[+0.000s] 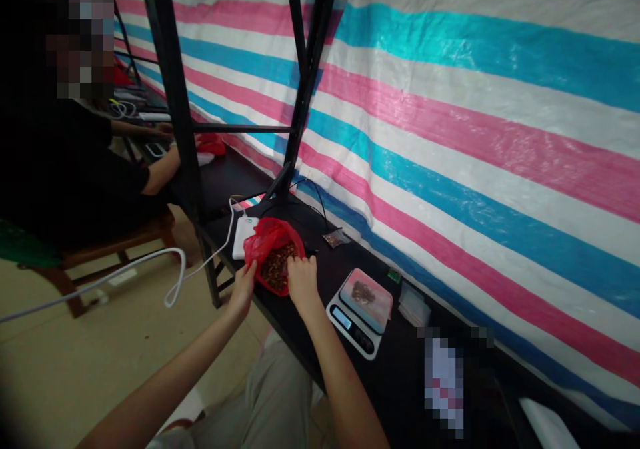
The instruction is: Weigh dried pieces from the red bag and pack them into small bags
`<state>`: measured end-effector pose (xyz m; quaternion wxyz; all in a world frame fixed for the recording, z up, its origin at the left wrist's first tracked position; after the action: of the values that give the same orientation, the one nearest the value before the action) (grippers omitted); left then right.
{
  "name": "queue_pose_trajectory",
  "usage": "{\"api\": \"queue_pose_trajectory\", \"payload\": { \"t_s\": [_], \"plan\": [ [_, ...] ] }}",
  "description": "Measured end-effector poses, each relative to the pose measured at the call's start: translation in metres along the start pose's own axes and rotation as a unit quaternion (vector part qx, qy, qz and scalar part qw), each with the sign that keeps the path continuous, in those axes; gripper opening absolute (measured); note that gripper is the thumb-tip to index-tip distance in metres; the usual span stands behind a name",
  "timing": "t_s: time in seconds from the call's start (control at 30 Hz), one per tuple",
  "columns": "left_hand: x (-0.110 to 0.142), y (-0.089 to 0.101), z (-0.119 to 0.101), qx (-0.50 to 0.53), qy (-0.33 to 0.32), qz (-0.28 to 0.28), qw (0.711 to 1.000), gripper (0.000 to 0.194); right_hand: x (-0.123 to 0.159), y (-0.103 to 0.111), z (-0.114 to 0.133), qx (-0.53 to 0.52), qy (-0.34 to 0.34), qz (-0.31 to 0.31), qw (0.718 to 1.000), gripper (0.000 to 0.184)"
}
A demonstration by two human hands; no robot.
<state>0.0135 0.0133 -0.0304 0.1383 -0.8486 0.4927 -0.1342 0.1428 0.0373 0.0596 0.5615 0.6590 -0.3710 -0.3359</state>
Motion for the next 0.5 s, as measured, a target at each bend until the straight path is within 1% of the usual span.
{"api": "queue_pose_trajectory", "payload": {
  "t_s": [0.07, 0.17, 0.27, 0.37, 0.5],
  "plan": [
    [0.002, -0.003, -0.003, 0.032, 0.012, 0.002, 0.999, 0.045, -0.001, -0.002, 0.0, -0.015, -0.003, -0.005, 1.0, 0.016],
    [0.003, -0.008, -0.01, 0.066, 0.011, 0.011, 0.998, 0.046, -0.001, -0.007, -0.003, -0.047, -0.018, -0.013, 0.999, 0.021],
    [0.002, -0.013, -0.015, 0.08, 0.015, 0.035, 0.996, 0.046, -0.001, -0.013, -0.006, -0.08, -0.034, -0.019, 0.996, 0.026],
    [0.001, -0.017, -0.017, 0.093, 0.019, 0.061, 0.994, 0.046, -0.002, -0.017, -0.008, -0.105, -0.049, -0.012, 0.993, 0.027],
    [0.003, -0.022, -0.016, 0.131, 0.036, 0.054, 0.989, 0.048, -0.003, -0.02, -0.009, -0.138, -0.056, -0.003, 0.989, 0.028]
  ]
}}
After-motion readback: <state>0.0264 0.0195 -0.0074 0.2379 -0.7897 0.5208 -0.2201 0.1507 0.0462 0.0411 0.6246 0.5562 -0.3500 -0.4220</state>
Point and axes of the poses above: each hand's wrist, its own x-axis away from the middle knuckle, its own y-axis out of the back of the hand, z = x × y, the point moved 3 cm from there along -x, towards the middle knuckle, and after that the axes turned 5 degrees about z, right-handed, at the moved point
